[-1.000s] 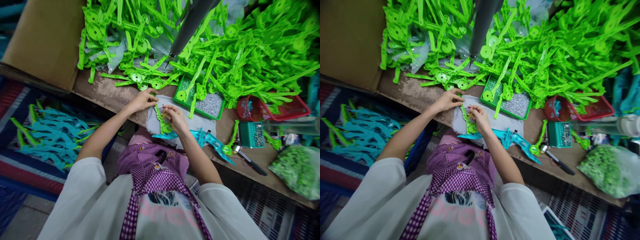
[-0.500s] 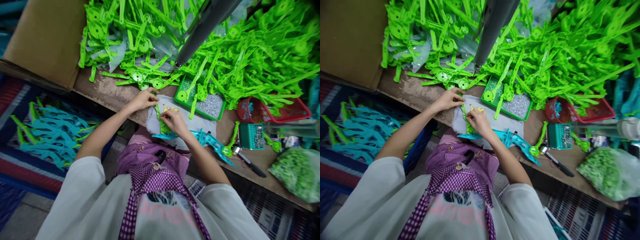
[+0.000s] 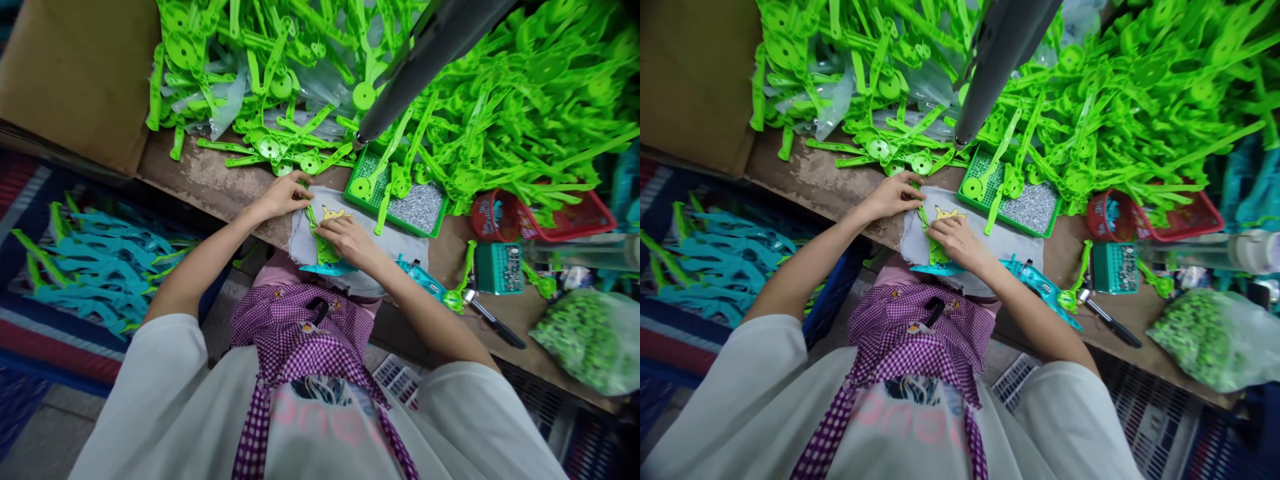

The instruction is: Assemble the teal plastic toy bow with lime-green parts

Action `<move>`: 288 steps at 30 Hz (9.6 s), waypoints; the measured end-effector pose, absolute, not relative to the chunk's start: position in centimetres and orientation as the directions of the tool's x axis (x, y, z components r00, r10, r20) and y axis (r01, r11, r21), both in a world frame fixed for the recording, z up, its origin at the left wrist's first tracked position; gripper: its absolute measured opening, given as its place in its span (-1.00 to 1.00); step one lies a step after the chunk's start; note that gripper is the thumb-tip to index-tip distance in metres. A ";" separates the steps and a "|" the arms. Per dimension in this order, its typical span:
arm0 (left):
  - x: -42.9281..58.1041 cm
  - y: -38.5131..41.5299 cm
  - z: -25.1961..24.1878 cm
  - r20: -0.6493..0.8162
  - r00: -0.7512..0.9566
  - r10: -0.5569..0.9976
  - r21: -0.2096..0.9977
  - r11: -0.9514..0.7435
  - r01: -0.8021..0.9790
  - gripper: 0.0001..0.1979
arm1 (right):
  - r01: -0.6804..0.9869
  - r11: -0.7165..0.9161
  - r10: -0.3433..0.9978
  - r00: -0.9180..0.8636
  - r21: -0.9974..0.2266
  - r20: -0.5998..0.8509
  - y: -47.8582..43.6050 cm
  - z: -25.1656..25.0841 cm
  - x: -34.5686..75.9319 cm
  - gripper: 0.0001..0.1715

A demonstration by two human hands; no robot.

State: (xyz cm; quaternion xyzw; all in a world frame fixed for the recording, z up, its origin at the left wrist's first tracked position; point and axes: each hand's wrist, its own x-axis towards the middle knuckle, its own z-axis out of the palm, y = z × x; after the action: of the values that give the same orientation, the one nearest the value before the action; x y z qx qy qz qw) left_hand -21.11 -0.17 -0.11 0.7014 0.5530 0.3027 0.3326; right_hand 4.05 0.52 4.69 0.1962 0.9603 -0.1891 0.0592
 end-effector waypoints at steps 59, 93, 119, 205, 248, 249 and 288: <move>-17.5 -3.5 3.3 -0.126 0.361 0.924 0.671 -0.188 0.717 -0.90 | 0.748 0.636 0.755 -0.654 -0.189 -0.049 -8.1 6.0 5.1 -0.60; -17.2 -4.5 3.9 -0.035 0.470 0.882 0.643 -0.340 0.686 -0.80 | 0.825 0.511 0.817 -0.554 -0.242 -0.161 -7.0 5.1 6.5 -0.60; -16.5 -5.0 4.5 -0.052 0.448 0.893 0.561 -0.345 0.753 -0.76 | 0.639 0.747 0.626 -0.769 -0.181 -0.133 -6.1 5.2 11.2 -0.57; -8.9 -8.7 2.7 0.220 0.392 0.893 0.460 -0.449 0.766 -0.66 | 0.427 0.241 0.895 0.249 -0.872 0.369 -2.0 10.6 15.4 -0.67; -20.5 -2.8 2.1 0.007 0.162 0.987 0.838 -0.094 0.538 -0.81 | 0.735 0.243 0.888 -0.432 -0.633 -0.161 -1.4 3.8 -1.7 -0.83; -20.4 -2.6 2.1 -0.029 0.139 0.990 0.858 -0.047 0.512 -0.80 | 0.727 0.212 0.881 -0.431 -0.653 -0.194 -1.1 3.8 -1.8 -0.83; -33.0 1.4 9.0 0.079 -0.164 0.983 0.049 0.161 0.986 -0.53 | 0.337 0.392 0.816 -0.558 -0.856 0.154 -8.5 7.3 6.0 -0.76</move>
State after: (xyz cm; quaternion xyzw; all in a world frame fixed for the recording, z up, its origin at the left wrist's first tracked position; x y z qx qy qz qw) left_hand -33.01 1.36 8.97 0.6462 0.7617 0.0444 -0.0142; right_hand 6.02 -8.46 7.27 0.3686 0.7815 -0.4099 -0.2921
